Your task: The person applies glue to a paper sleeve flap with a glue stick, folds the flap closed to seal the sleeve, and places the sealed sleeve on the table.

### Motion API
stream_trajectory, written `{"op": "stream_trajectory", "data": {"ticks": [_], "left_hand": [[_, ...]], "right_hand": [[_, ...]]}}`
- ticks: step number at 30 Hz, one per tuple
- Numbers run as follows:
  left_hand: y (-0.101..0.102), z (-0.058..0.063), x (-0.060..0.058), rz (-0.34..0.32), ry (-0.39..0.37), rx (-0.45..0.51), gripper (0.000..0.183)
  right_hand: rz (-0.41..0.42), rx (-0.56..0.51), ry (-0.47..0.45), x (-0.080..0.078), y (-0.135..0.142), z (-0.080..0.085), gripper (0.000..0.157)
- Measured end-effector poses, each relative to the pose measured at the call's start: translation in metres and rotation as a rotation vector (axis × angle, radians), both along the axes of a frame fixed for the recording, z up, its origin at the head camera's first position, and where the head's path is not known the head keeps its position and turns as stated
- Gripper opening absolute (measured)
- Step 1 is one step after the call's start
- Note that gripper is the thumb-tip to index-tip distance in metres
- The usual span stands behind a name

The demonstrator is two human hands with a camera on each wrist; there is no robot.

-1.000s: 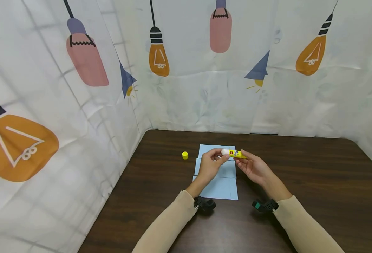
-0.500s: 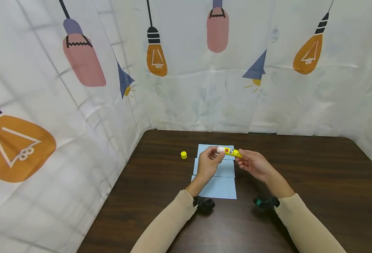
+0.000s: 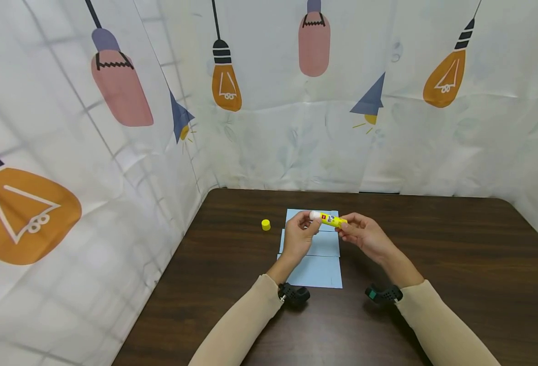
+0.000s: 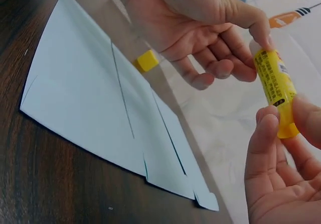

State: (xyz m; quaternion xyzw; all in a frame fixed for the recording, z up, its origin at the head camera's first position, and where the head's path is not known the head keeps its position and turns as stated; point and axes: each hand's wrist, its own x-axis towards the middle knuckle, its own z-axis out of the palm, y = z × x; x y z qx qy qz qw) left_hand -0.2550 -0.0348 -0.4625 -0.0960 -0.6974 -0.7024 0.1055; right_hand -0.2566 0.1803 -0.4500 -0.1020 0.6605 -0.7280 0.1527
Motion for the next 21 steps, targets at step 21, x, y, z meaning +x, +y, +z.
{"op": "stream_trajectory", "data": {"ticks": [21], "left_hand": [[-0.0016,0.0004,-0.0009,-0.004,0.016,-0.003,0.024]], "right_hand": [[0.008,0.031,0.028,0.0002,-0.0043,-0.0007,0.022]]}}
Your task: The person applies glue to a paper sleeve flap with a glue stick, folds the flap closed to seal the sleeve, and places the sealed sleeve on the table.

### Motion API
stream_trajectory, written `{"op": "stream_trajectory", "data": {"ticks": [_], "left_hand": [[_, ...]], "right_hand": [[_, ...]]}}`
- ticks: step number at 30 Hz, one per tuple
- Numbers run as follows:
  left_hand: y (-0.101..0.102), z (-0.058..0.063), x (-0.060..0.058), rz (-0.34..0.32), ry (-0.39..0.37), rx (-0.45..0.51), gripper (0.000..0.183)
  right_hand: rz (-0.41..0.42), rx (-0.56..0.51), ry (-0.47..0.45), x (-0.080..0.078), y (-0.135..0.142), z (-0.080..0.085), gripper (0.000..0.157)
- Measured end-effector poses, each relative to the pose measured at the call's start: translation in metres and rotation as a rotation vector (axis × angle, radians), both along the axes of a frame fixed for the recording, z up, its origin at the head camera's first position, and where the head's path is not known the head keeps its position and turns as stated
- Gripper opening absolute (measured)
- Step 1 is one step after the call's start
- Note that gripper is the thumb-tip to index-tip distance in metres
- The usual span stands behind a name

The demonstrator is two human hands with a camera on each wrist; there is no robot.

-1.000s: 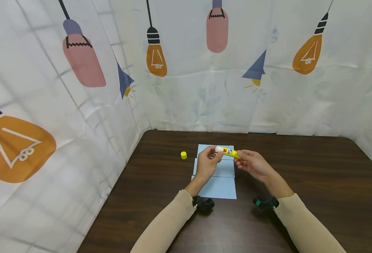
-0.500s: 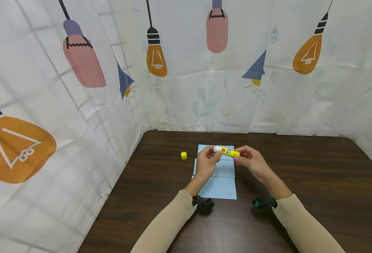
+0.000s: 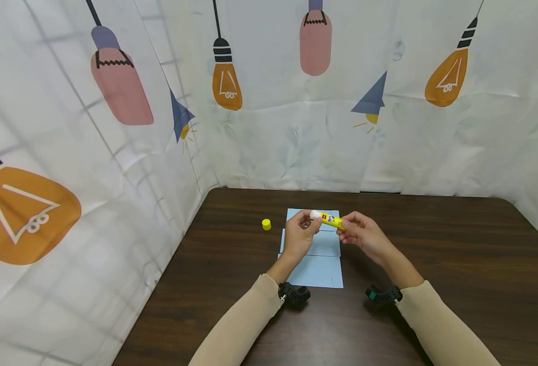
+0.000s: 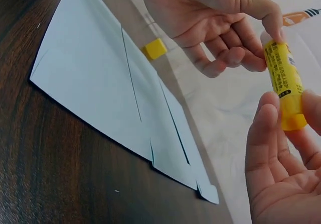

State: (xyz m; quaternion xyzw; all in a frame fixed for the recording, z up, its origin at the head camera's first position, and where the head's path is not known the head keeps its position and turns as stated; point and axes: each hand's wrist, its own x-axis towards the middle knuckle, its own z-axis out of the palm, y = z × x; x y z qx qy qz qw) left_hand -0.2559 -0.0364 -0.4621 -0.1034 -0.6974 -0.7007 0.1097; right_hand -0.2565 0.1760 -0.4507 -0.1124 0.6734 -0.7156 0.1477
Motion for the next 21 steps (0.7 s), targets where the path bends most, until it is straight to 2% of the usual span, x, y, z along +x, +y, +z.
{"op": "stream_trajectory", "data": {"ticks": [3,9,12,17,21], "left_hand": [[0.0002,0.0004,0.0003,0.001,0.006,0.0,0.024],[-0.0004,0.0008,-0.0002,0.02,0.005,-0.007,0.023],[-0.001,0.0017,-0.0005,0.025,-0.001,-0.007,0.024],[-0.0019,0.0021,-0.0009,0.02,-0.013,-0.002,0.024],[-0.0019,0.0024,-0.0009,0.012,-0.001,-0.002,0.024]], "right_hand": [[-0.02,0.028,0.057,-0.0008,0.0002,-0.0017,0.021],[-0.067,0.113,0.147,-0.0016,-0.002,-0.0041,0.034],[-0.065,0.11,0.108,-0.0019,-0.0028,-0.004,0.032],[-0.015,0.03,-0.001,-0.0002,-0.0029,-0.0018,0.029],[-0.005,-0.013,-0.014,0.0008,-0.0031,-0.0012,0.025]]}}
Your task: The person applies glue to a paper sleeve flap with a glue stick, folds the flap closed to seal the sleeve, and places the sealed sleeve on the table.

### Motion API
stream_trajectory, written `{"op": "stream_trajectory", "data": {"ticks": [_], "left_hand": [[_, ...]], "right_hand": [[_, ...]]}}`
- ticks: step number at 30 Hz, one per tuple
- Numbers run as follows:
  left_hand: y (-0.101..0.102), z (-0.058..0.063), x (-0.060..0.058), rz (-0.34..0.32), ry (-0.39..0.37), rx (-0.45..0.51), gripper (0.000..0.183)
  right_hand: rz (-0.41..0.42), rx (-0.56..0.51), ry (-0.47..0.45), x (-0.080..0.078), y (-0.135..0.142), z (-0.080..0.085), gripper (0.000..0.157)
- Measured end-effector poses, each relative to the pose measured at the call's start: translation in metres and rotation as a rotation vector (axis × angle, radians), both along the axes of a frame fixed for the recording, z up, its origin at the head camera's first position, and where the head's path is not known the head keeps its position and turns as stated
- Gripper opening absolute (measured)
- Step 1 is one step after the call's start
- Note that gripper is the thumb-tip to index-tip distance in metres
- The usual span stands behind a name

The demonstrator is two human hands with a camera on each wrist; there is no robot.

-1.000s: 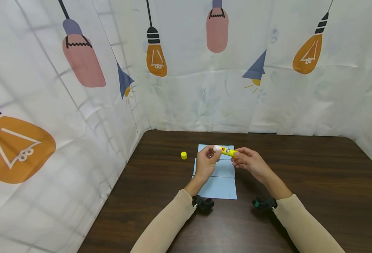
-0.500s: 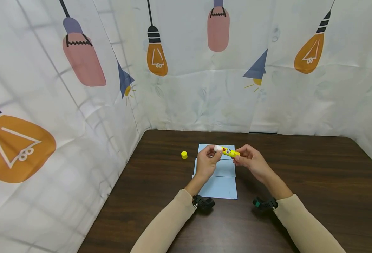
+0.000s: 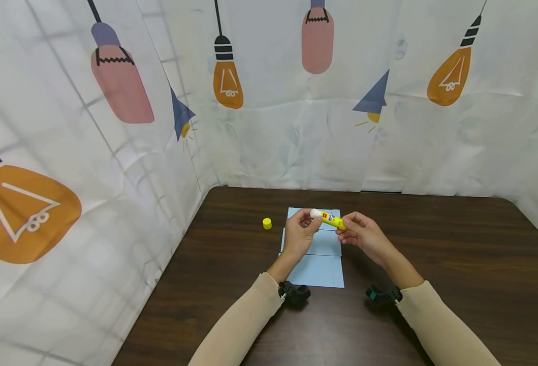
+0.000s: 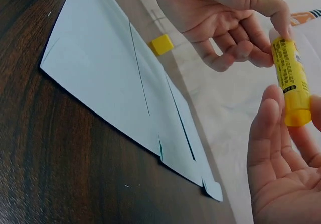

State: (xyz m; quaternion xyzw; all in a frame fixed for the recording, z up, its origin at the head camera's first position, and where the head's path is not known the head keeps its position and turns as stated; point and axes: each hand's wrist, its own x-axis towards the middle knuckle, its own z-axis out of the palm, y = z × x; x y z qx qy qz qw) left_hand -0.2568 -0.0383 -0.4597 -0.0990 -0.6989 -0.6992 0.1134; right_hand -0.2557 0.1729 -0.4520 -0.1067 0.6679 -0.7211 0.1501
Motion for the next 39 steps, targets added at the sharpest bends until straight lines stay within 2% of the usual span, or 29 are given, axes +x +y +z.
{"op": "stream_trajectory", "data": {"ticks": [4,12,15,22,25,32,39], "left_hand": [[0.0002,0.0002,0.0001,-0.003,0.014,-0.004,0.023],[0.0001,-0.002,-0.001,0.019,0.001,-0.013,0.022],[0.0004,-0.0016,-0.0011,0.022,-0.001,-0.008,0.024],[-0.0002,-0.0004,0.0,0.015,-0.002,-0.004,0.025],[-0.0003,-0.0005,-0.0003,0.008,0.006,-0.003,0.025],[0.0004,-0.0023,-0.0015,0.01,0.005,-0.004,0.024],[0.0002,-0.0007,-0.0002,0.025,-0.01,0.008,0.021]], "right_hand": [[-0.029,0.019,0.058,0.0004,0.0012,0.0004,0.022],[-0.084,0.114,0.167,0.0009,0.0,-0.0008,0.028],[-0.08,0.106,0.153,0.0004,-0.0008,-0.0012,0.029],[0.003,0.018,0.004,-0.0005,-0.0007,-0.0004,0.033],[0.019,0.003,-0.017,-0.0004,-0.0003,-0.0006,0.031],[0.003,-0.04,0.041,-0.0011,0.0017,-0.0021,0.017],[-0.056,0.05,0.125,-0.0014,0.0015,-0.0034,0.021]]}}
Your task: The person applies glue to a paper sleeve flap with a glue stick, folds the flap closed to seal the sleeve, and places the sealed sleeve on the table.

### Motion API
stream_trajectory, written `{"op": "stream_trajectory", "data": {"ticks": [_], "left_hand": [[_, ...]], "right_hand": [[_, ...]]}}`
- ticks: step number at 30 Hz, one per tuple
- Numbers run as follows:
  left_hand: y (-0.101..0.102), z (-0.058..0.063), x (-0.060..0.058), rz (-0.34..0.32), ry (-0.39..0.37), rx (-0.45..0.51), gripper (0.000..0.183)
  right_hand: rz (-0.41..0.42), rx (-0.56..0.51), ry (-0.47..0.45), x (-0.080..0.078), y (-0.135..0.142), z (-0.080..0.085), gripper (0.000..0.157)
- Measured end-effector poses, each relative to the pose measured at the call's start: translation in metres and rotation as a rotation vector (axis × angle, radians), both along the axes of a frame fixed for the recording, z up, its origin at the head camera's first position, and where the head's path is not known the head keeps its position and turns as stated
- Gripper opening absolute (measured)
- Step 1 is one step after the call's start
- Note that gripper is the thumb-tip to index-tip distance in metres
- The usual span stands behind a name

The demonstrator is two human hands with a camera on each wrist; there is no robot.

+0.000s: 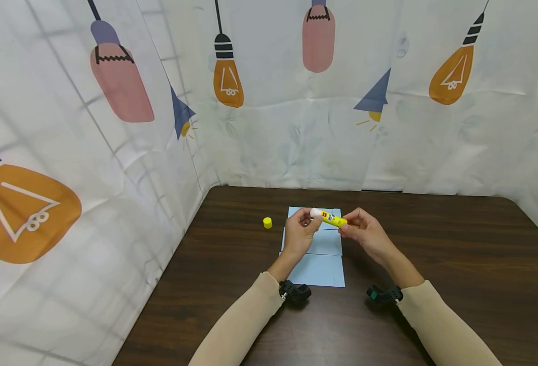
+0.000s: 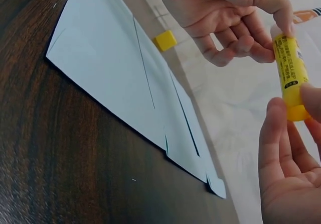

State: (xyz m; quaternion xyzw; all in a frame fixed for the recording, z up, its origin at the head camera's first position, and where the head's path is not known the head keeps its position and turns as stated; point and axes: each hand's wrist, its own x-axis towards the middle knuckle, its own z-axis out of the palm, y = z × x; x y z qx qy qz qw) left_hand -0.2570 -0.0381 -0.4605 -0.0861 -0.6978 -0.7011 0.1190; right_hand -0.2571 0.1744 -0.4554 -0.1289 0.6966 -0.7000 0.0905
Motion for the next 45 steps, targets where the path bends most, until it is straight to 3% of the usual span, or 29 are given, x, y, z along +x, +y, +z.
{"op": "stream_trajectory", "data": {"ticks": [4,14,23,37,45], "left_hand": [[0.0,-0.0002,-0.0004,0.001,-0.005,0.0,0.022],[-0.0004,0.0002,0.0002,-0.014,-0.003,-0.004,0.023],[0.0003,0.0018,0.0015,-0.019,0.012,-0.007,0.021],[0.0005,0.0013,0.0009,-0.002,0.023,-0.015,0.022],[-0.0003,0.0014,0.0002,-0.042,-0.002,0.014,0.022]], "right_hand": [[-0.016,0.021,0.002,0.0002,-0.0016,0.0003,0.025],[0.058,-0.045,-0.17,0.0,-0.0009,0.0012,0.031],[0.077,-0.115,-0.097,-0.0012,0.0006,-0.0021,0.017],[0.067,-0.109,-0.099,-0.0001,-0.0005,0.0011,0.02],[0.104,-0.063,-0.098,0.0008,0.0003,0.0034,0.027]]}}
